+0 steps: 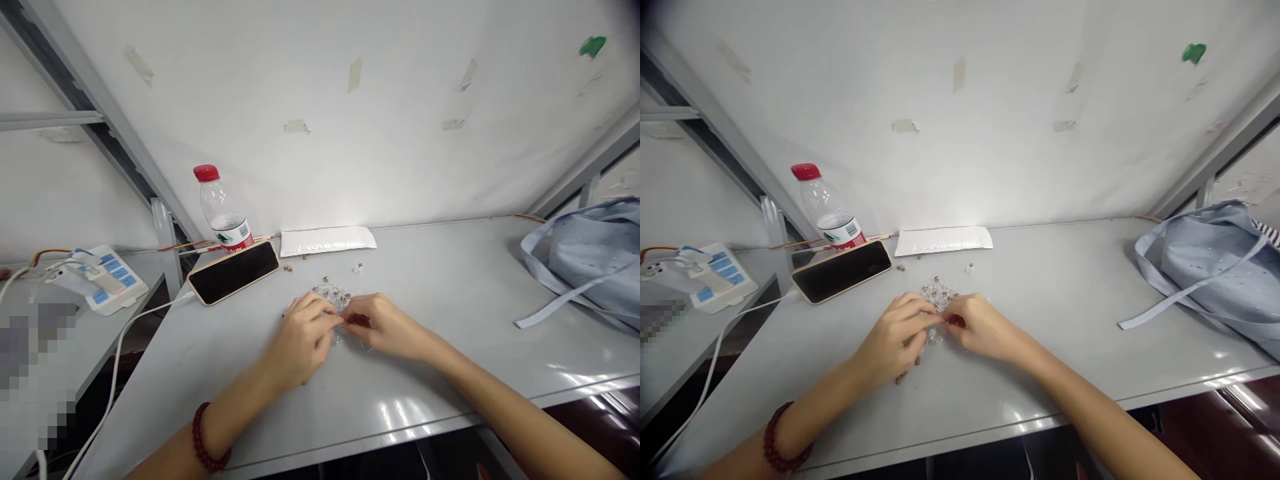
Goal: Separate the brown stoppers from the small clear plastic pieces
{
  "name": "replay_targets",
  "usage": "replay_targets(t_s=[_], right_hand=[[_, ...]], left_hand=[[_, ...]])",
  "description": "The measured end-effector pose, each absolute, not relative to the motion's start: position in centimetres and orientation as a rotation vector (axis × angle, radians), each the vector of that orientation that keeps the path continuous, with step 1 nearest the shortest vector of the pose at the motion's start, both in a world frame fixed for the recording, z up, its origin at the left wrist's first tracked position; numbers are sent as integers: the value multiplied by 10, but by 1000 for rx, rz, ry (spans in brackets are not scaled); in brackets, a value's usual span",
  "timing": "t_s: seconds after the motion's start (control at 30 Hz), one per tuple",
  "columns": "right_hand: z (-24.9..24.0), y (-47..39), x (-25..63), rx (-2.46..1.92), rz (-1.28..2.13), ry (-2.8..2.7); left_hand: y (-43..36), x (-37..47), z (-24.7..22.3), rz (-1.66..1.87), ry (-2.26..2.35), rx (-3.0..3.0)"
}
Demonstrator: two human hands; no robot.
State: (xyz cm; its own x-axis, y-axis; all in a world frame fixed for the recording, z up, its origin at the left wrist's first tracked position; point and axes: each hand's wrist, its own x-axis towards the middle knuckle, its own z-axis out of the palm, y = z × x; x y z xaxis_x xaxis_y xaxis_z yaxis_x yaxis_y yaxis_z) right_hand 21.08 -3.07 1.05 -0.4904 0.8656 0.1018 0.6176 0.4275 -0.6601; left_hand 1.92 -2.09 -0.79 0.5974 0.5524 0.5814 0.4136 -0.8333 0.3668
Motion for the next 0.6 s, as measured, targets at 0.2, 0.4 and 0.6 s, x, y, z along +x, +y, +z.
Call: replay_targets(t_s=[0.2,0.4,0.6], right_hand=[[4,-26,212,-1252,656,-2163],[1,-22,214,-1273,492,-2126],[18,-18,236,-1461,495,-2197]], left_hand=[[-12,-9,32,536,1169,2208],[-9,-23,43,-21,1172,1992],[-12,-15,36,-116,1125,1960]])
